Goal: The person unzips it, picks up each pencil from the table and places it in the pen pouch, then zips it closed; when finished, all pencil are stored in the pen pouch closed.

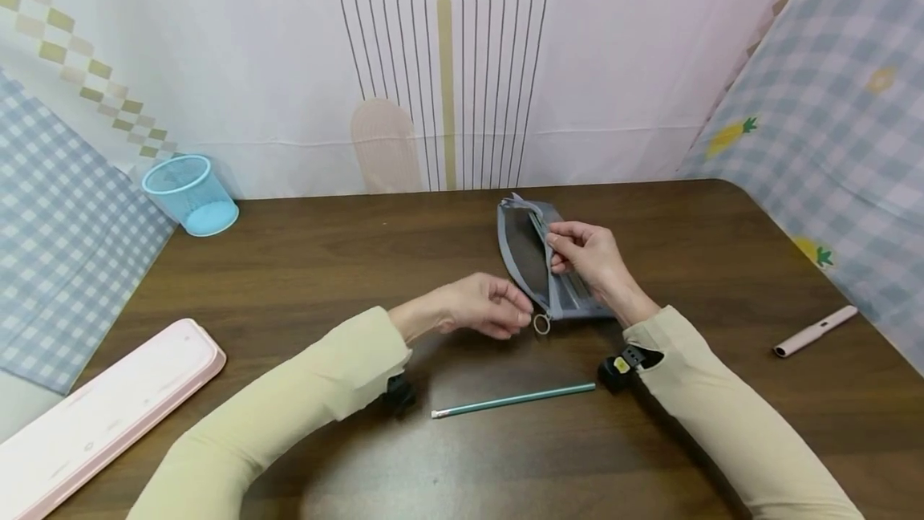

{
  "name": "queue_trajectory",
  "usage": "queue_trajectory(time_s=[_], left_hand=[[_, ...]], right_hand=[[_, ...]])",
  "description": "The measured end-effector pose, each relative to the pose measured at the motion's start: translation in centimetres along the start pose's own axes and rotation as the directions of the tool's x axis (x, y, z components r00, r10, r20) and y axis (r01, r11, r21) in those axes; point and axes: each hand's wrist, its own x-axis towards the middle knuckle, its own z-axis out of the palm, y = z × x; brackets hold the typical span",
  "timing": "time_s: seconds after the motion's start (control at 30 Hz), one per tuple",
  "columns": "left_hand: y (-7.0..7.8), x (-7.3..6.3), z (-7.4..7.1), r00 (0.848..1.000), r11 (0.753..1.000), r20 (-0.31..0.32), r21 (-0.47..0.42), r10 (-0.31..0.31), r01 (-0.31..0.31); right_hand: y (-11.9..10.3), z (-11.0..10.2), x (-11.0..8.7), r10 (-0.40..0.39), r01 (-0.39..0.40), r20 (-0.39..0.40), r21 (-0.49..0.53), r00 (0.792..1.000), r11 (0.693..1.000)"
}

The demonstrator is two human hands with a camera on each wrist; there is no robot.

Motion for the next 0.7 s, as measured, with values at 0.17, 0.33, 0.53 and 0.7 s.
queue_trajectory(time_s=[0.17, 0.33, 0.53, 0.7], left_hand=[[-1.4, -1.8, 1.3, 0.993, 0.981, 0.121, 0.194, 0.002, -0.025], [-2.2, -2.6, 2.0, 0.989, 0.899, 0.136, 0.425, 0.056, -0.109], [-2.5, -2.9, 2.4, 0.989, 0.821, 0.125, 0.553, 0.085, -0.140], [-2.4, -3.2, 2.8, 0.987, 0.784, 0.137, 0.602, 0.083, -0.150]], right_hand=[[0.0, -0.1, 0.1, 0.004, -0.004, -0.004, -0.012, 1.000, 1.000], [0.1, -0.1, 0.1, -0.001, 0.001, -0.005, -0.016, 1.000, 1.000], [0.0, -0.2, -0.1, 0.000, 0.000, 0.006, 0.002, 1.000, 1.000], [0.0, -0.2, -0.1, 0.000, 0.000, 0.011, 0.001, 1.000, 1.000]])
